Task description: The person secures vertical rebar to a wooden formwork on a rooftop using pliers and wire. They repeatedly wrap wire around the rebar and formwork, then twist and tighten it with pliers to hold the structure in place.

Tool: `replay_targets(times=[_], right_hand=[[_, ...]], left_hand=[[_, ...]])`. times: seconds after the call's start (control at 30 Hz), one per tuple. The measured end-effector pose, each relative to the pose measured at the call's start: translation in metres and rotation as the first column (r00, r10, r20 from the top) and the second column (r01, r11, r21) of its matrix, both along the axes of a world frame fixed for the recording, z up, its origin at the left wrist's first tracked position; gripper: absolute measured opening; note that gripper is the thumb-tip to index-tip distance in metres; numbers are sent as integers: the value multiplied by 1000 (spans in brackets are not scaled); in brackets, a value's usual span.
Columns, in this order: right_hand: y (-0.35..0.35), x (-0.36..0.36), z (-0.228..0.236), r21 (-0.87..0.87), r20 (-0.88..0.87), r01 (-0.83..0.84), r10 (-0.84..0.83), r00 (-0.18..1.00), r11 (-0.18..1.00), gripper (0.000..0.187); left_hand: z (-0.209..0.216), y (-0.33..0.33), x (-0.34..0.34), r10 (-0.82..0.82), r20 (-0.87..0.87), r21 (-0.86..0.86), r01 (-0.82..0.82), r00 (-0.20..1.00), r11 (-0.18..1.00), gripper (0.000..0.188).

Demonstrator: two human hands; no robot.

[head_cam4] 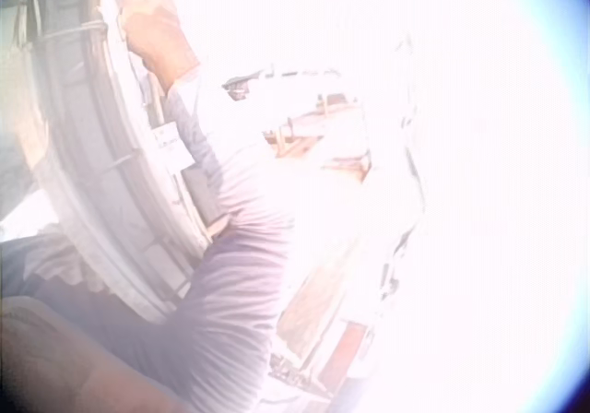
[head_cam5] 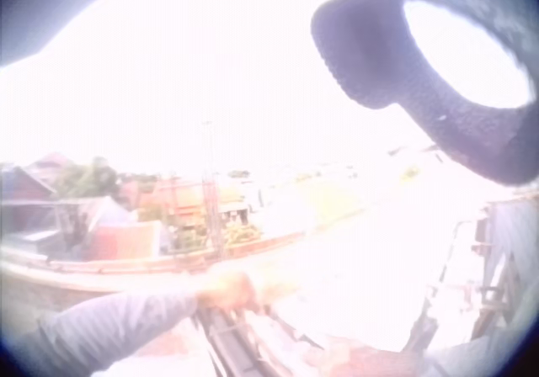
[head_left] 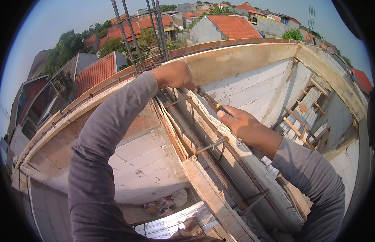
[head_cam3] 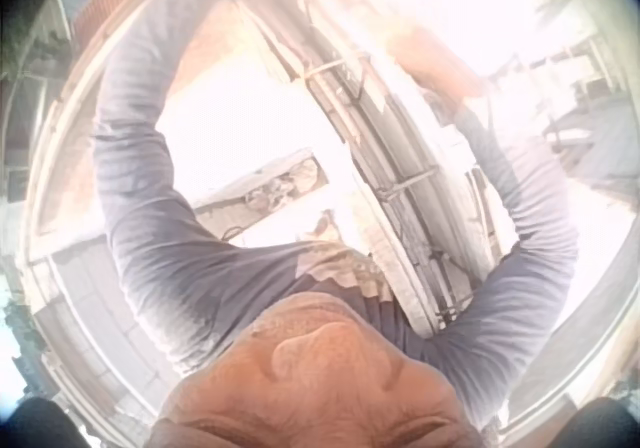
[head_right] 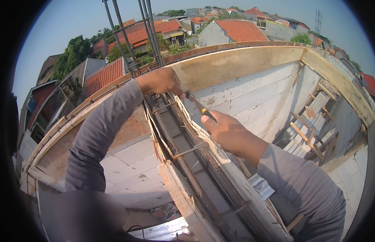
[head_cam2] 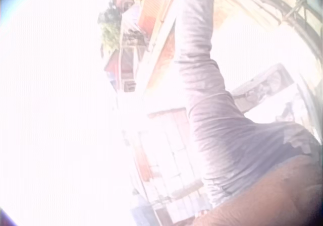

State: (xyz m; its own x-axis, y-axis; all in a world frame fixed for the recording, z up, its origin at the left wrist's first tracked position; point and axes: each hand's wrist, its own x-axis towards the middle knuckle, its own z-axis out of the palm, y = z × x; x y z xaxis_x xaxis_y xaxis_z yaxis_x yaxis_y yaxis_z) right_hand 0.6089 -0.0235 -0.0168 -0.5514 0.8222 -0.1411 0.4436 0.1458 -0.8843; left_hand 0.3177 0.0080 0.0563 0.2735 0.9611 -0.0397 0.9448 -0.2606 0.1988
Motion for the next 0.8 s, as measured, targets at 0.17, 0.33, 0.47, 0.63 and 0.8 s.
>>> replay_targets(times=[0.17,0.33,0.47,0.63,0.8], right_hand=[[16,2,-7,-189,-291,405,-445,847,895,39],[4,4,5,-71,-111,-18,10,994,997,47],[3,4,0,-148,-130,296,-316,940,943,51],[6,4,12,-174,-194,2,-36,980,985,44],[18,13,6,-347,-213,186,-271,939,919,27]], left_hand=[[6,-2,0,78,50,15,-79,996,997,45],[5,-5,3,109,47,5,-109,993,994,45],[3,0,-2,-1,26,9,1,1000,1000,43],[-1,1,-8,-1,10,4,1,1000,1000,41],[16,-14,-7,61,-61,-37,-63,996,997,57]])
